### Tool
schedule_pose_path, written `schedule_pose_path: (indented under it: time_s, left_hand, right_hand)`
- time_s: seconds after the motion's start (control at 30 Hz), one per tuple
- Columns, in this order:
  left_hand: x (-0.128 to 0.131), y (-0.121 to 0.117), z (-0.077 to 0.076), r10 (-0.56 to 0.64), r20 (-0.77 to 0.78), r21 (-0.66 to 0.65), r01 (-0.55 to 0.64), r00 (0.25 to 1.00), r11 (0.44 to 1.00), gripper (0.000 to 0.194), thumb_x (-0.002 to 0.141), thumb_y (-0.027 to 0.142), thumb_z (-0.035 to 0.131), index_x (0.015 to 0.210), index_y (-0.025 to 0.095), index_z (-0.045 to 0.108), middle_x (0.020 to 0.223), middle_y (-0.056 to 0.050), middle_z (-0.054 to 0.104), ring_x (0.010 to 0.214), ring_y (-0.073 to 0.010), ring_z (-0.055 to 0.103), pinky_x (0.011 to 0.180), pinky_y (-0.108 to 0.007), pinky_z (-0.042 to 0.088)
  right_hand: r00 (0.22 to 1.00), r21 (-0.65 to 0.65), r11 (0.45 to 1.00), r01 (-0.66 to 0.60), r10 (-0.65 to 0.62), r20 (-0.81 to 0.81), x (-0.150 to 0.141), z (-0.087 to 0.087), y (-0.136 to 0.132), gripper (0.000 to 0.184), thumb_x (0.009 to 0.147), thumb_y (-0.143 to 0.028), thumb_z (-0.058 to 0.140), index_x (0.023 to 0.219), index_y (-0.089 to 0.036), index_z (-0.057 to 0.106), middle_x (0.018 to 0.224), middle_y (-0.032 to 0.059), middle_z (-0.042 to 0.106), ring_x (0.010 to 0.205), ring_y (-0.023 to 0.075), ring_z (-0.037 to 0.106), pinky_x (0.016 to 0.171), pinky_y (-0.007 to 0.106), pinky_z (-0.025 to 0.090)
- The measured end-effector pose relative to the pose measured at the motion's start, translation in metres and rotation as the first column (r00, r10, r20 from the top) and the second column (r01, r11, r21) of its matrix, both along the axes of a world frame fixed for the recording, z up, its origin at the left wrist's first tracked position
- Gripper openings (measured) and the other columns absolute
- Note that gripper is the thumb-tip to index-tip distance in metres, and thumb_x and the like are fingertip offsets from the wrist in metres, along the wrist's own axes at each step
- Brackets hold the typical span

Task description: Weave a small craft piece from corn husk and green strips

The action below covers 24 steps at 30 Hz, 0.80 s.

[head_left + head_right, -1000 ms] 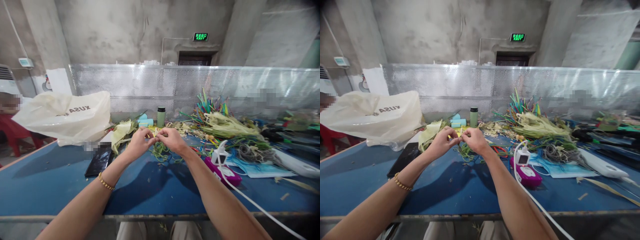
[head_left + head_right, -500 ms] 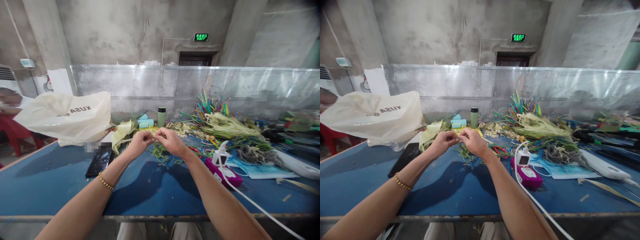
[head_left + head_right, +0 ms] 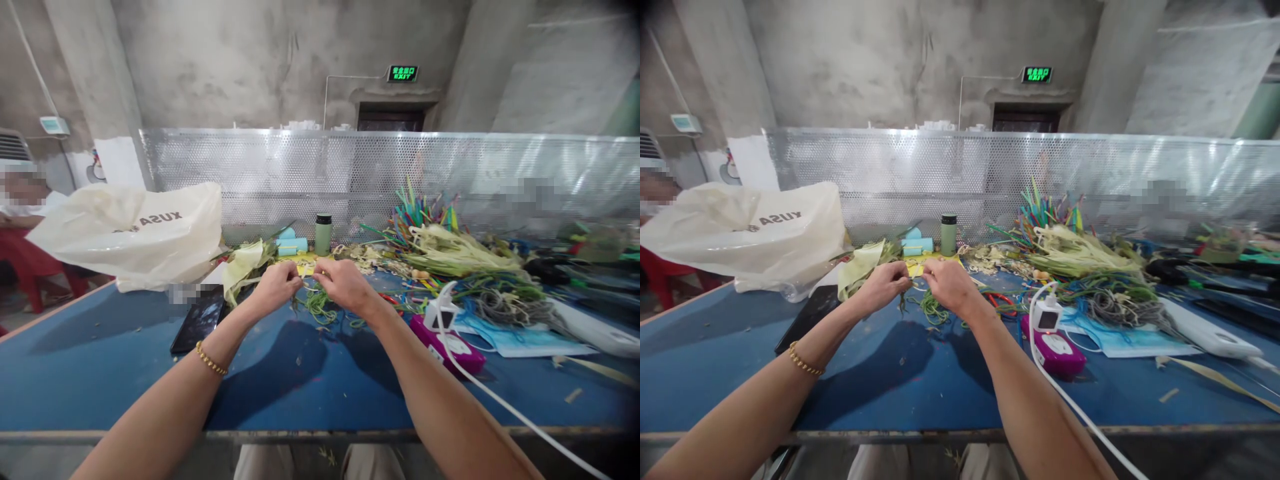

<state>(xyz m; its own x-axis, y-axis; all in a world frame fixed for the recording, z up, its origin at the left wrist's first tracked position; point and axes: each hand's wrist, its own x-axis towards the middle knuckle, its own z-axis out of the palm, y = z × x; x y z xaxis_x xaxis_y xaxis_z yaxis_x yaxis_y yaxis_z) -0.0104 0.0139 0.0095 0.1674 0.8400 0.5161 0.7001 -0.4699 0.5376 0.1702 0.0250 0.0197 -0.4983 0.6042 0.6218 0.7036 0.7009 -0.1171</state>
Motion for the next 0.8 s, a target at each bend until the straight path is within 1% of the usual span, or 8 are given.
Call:
schedule_pose_path:
  time_s: [0.13,0.27,0.37,0.5,0.6,0.63,0.7,0.8]
  left_hand:
    - [-0.003,0.006,-0.004,-0.020,0.043,0.021,0.019,0.999,1.000,0.010,0.068,0.016,0.048,0.058,0.018,0.046,0.057,0.002,0.048,0.058,-0.0124,0.041,0.055,-0.024,0.027]
    - [-0.004,0.010,-0.008,-0.003,0.055,0.050,0.000,0.998,0.999,0.010,0.067,0.016,0.047,0.058,0.019,0.044,0.057,0.002,0.047,0.058,-0.0123,0.041,0.056,-0.024,0.028]
    - [-0.006,0.011,-0.008,-0.007,0.065,0.024,0.006,0.998,1.000,0.010,0.067,0.017,0.047,0.057,0.018,0.045,0.056,0.002,0.047,0.057,-0.0119,0.040,0.055,-0.024,0.027]
    - [-0.012,0.009,-0.004,-0.107,0.069,-0.099,0.114,0.992,0.989,0.012,0.066,0.020,0.050,0.055,0.018,0.048,0.054,0.003,0.046,0.054,-0.0109,0.038,0.052,-0.024,0.027]
    - [-0.015,0.005,0.000,-0.198,0.065,-0.143,0.205,0.978,0.968,0.016,0.067,0.019,0.049,0.052,0.018,0.047,0.051,0.004,0.042,0.053,-0.0104,0.036,0.052,-0.025,0.027]
    - [-0.015,0.003,0.002,-0.228,0.057,-0.117,0.233,0.972,0.965,0.017,0.068,0.018,0.049,0.051,0.017,0.047,0.051,0.003,0.043,0.054,-0.0107,0.037,0.054,-0.025,0.029]
    - [-0.014,0.000,0.006,-0.285,0.030,-0.004,0.285,0.958,0.958,0.017,0.068,0.016,0.050,0.052,0.017,0.050,0.057,0.001,0.050,0.063,-0.0126,0.045,0.062,-0.025,0.036]
    - [-0.009,-0.004,0.008,-0.330,0.037,0.160,0.320,0.943,0.934,0.014,0.070,0.015,0.055,0.056,0.016,0.056,0.076,-0.003,0.062,0.081,-0.0156,0.054,0.077,-0.027,0.041]
  right_hand:
    - [0.997,0.046,0.998,0.039,-0.042,0.069,-0.003,0.002,-0.005,0.016,0.091,-0.023,0.051,0.081,-0.018,0.063,0.068,0.0040,0.064,0.062,0.0150,0.052,0.060,0.027,0.026]
    - [0.991,0.082,0.996,0.039,-0.049,0.123,-0.005,0.001,-0.005,0.020,0.093,-0.022,0.047,0.081,-0.017,0.062,0.069,0.0053,0.065,0.062,0.0153,0.052,0.060,0.027,0.026]
    - [0.991,0.071,0.997,0.044,-0.052,0.121,-0.003,-0.001,-0.002,0.020,0.092,-0.023,0.047,0.081,-0.017,0.063,0.069,0.0056,0.065,0.062,0.0155,0.053,0.060,0.027,0.026]
    - [0.993,-0.012,0.999,0.047,-0.046,0.106,-0.001,-0.002,0.004,0.019,0.090,-0.022,0.051,0.080,-0.017,0.067,0.069,0.0053,0.067,0.063,0.0152,0.055,0.060,0.026,0.028]
    - [0.989,-0.040,0.994,0.105,-0.100,0.112,0.000,-0.002,0.006,0.023,0.090,-0.021,0.050,0.080,-0.017,0.070,0.072,0.0075,0.069,0.064,0.0163,0.057,0.060,0.026,0.028]
    - [0.987,-0.038,0.992,0.121,-0.117,0.111,0.000,-0.002,0.007,0.024,0.090,-0.021,0.049,0.081,-0.017,0.071,0.073,0.0083,0.070,0.065,0.0168,0.058,0.060,0.027,0.029]
    - [0.985,-0.029,0.990,0.135,-0.131,0.114,0.000,-0.002,0.008,0.024,0.090,-0.021,0.050,0.082,-0.017,0.072,0.075,0.0091,0.071,0.067,0.0176,0.059,0.060,0.027,0.029]
    - [0.983,-0.009,0.990,0.141,-0.139,0.116,-0.001,-0.005,0.008,0.023,0.089,-0.022,0.050,0.084,-0.017,0.072,0.076,0.0092,0.072,0.070,0.0179,0.061,0.061,0.026,0.030]
